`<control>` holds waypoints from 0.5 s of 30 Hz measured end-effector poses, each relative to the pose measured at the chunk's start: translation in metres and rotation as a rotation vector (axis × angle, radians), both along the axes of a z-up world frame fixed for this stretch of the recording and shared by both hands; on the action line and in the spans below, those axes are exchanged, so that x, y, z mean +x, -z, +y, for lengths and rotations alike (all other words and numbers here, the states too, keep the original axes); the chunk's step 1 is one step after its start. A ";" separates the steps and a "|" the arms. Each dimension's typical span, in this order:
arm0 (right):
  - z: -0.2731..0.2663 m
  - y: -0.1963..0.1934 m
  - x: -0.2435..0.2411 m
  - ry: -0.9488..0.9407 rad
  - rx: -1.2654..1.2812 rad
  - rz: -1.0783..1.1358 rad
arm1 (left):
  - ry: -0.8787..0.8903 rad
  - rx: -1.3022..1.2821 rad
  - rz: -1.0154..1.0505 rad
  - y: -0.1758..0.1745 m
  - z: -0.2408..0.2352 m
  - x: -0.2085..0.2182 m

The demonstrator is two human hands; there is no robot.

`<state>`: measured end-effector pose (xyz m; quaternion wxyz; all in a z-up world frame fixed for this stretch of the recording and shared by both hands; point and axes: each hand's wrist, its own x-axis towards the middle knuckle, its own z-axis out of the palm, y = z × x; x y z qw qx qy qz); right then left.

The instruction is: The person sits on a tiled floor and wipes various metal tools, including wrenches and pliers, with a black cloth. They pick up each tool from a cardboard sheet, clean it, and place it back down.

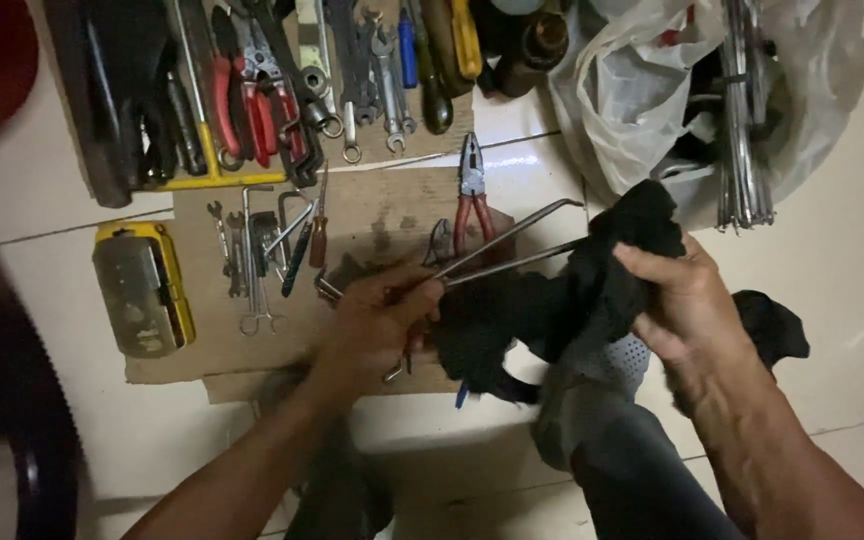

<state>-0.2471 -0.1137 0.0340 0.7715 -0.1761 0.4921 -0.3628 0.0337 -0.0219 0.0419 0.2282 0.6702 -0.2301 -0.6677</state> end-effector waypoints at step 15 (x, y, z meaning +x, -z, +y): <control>0.017 -0.025 0.062 -0.289 0.132 0.777 | -0.554 0.093 0.026 0.170 0.052 0.015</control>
